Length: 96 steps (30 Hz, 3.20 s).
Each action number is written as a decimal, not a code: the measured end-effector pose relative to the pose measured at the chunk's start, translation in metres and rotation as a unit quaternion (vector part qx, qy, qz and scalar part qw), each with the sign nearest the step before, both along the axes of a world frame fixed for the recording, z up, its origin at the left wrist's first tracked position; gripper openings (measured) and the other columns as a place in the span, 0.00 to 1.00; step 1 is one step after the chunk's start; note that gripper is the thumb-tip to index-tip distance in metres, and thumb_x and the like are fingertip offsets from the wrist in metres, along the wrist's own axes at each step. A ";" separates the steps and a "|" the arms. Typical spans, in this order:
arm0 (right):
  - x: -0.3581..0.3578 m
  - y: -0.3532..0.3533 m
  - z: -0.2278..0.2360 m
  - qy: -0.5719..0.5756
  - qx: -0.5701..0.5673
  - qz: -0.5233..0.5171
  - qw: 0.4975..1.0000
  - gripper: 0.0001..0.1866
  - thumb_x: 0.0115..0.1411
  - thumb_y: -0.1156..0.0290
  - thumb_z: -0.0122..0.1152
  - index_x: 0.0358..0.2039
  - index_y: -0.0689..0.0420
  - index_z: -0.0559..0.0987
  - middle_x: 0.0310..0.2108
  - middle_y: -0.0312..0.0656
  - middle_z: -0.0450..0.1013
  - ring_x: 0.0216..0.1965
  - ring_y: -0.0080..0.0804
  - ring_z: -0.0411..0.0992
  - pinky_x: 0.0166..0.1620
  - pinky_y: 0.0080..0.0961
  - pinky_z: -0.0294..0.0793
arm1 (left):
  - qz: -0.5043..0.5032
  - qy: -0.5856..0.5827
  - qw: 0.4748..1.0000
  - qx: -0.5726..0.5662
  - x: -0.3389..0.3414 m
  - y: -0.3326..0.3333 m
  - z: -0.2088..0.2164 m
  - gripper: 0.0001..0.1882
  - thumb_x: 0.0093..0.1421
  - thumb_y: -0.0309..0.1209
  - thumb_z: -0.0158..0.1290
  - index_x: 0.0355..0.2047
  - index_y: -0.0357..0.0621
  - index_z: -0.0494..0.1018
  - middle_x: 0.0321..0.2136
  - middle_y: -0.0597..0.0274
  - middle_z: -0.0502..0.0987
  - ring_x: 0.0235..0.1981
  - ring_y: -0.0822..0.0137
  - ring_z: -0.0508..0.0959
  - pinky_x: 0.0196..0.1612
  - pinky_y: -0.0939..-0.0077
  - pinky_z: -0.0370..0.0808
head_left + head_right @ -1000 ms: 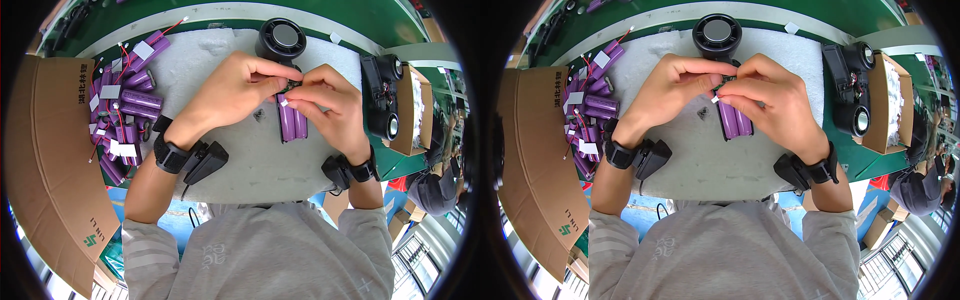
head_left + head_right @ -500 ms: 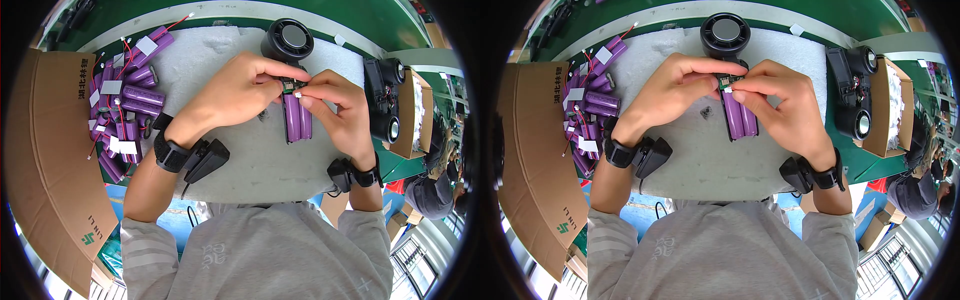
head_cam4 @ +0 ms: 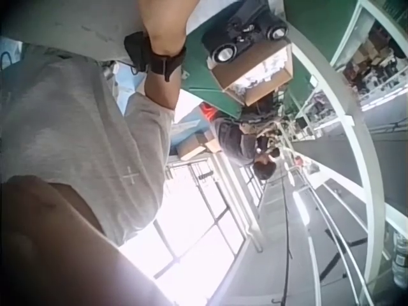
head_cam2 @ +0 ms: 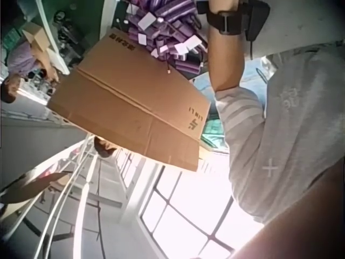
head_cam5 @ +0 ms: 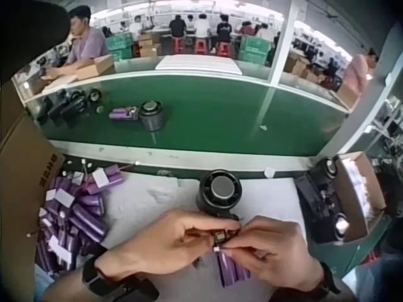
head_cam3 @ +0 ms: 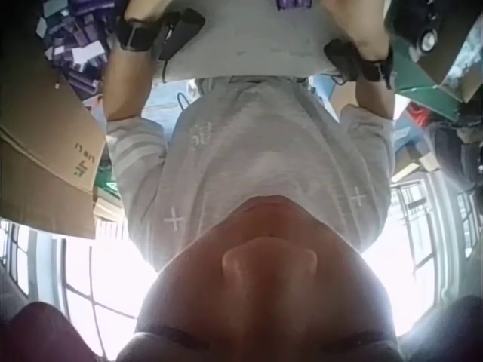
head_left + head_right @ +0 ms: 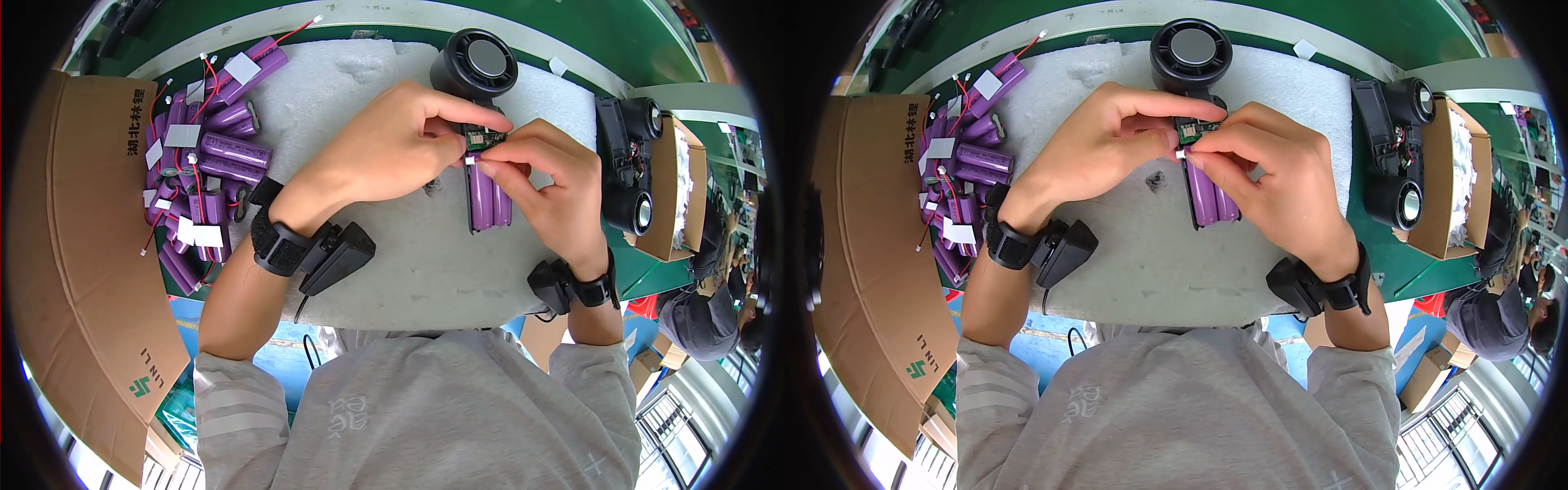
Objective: The person picks up a battery pack, connects its wire to a circuit board inside a handheld fan housing, and presses the components into place. After finishing the assembly, the person sets the fan onto a conveyor belt.
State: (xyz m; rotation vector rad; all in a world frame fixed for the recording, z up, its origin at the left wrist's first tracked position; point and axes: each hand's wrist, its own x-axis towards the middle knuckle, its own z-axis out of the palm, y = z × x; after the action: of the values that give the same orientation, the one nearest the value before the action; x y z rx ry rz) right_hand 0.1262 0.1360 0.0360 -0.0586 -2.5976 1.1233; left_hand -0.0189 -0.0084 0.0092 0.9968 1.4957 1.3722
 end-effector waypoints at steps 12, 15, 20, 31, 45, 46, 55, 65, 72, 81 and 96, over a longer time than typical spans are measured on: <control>0.000 -0.008 -0.002 -0.016 0.050 -0.078 0.996 0.06 0.52 0.81 0.65 0.26 0.63 0.75 0.23 0.38 0.72 0.21 0.22 0.70 0.26 0.18 0.69 | 0.001 0.017 0.999 0.032 0.002 0.001 -0.001 0.18 0.55 0.21 0.52 0.47 0.43 0.79 0.22 0.63 0.76 0.21 0.77 0.67 0.25 0.79 0.66; 0.001 -0.009 -0.001 -0.016 0.052 -0.074 0.996 0.06 0.52 0.81 0.65 0.26 0.63 0.75 0.23 0.39 0.72 0.21 0.23 0.71 0.25 0.18 0.70 | -0.001 0.018 0.999 0.042 0.002 0.002 -0.004 0.17 0.56 0.21 0.54 0.47 0.43 0.79 0.23 0.62 0.76 0.21 0.77 0.67 0.26 0.79 0.66; 0.003 -0.010 0.001 -0.010 0.080 -0.054 0.995 0.04 0.52 0.81 0.66 0.27 0.63 0.77 0.24 0.39 0.73 0.21 0.24 0.73 0.24 0.18 0.72 | -0.011 0.025 0.999 0.037 -0.001 0.002 -0.007 0.16 0.57 0.22 0.55 0.47 0.42 0.79 0.23 0.61 0.77 0.22 0.76 0.67 0.26 0.79 0.67; 0.004 -0.014 0.000 0.016 0.055 -0.054 0.997 0.04 0.51 0.82 0.66 0.27 0.64 0.78 0.24 0.39 0.73 0.20 0.23 0.71 0.23 0.18 0.69 | -0.013 0.014 0.998 0.067 0.000 0.002 -0.009 0.15 0.59 0.22 0.53 0.47 0.42 0.78 0.24 0.62 0.76 0.24 0.76 0.67 0.28 0.78 0.67; 0.003 -0.024 0.001 -0.006 0.002 -0.129 0.992 0.05 0.51 0.82 0.66 0.28 0.64 0.78 0.23 0.38 0.73 0.20 0.21 0.69 0.26 0.17 0.68 | -0.026 0.029 0.996 0.080 -0.001 0.003 -0.009 0.17 0.59 0.21 0.50 0.48 0.42 0.78 0.24 0.62 0.75 0.23 0.75 0.67 0.27 0.77 0.67; 0.003 -0.024 0.002 -0.006 0.002 -0.129 0.992 0.05 0.51 0.82 0.66 0.28 0.64 0.78 0.23 0.38 0.73 0.20 0.21 0.69 0.26 0.17 0.68 | -0.024 0.027 0.997 0.069 -0.001 0.002 -0.009 0.17 0.58 0.21 0.51 0.48 0.42 0.78 0.24 0.62 0.75 0.23 0.75 0.67 0.27 0.77 0.67; 0.006 -0.017 0.002 -0.015 0.013 -0.116 0.993 0.04 0.51 0.83 0.65 0.28 0.64 0.78 0.23 0.38 0.73 0.21 0.20 0.71 0.26 0.18 0.69 | -0.042 0.016 0.998 0.046 0.000 0.001 -0.003 0.18 0.57 0.21 0.53 0.48 0.43 0.78 0.26 0.57 0.79 0.23 0.74 0.72 0.28 0.76 0.70; 0.009 -0.025 0.005 -0.032 0.034 -0.120 0.992 0.04 0.50 0.83 0.66 0.25 0.64 0.78 0.22 0.39 0.73 0.20 0.22 0.71 0.24 0.18 0.69 | -0.057 0.057 0.995 0.050 -0.002 0.002 -0.005 0.20 0.55 0.20 0.55 0.49 0.44 0.78 0.27 0.53 0.80 0.23 0.72 0.73 0.29 0.75 0.71; 0.011 -0.031 0.005 -0.006 0.089 -0.137 0.987 0.04 0.50 0.83 0.65 0.24 0.64 0.77 0.21 0.38 0.72 0.19 0.21 0.73 0.22 0.18 0.70 | -0.061 0.061 0.995 0.041 -0.002 0.003 -0.007 0.20 0.55 0.21 0.56 0.49 0.47 0.78 0.20 0.56 0.74 0.20 0.73 0.67 0.26 0.75 0.67; 0.011 -0.032 0.003 -0.003 0.105 -0.156 0.982 0.05 0.50 0.83 0.65 0.23 0.63 0.76 0.20 0.38 0.72 0.17 0.21 0.73 0.21 0.18 0.70 | -0.081 0.032 0.996 -0.013 -0.002 0.002 0.002 0.21 0.57 0.15 0.53 0.51 0.42 0.76 0.33 0.65 0.80 0.31 0.80 0.72 0.35 0.83 0.72; 0.007 -0.019 0.011 -0.134 -0.108 -0.180 0.968 0.04 0.51 0.78 0.63 0.23 0.64 0.77 0.16 0.38 0.75 0.18 0.18 0.72 0.22 0.16 0.70 | -0.070 0.056 0.996 -0.013 -0.002 0.001 0.004 0.19 0.57 0.22 0.56 0.50 0.47 0.77 0.24 0.67 0.77 0.25 0.80 0.69 0.31 0.83 0.69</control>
State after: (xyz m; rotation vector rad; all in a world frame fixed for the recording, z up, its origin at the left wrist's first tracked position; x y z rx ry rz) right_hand 0.1331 0.1168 0.0474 -0.7487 -2.5258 1.3229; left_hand -0.0212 -0.0072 0.0135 1.1563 1.4907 1.2115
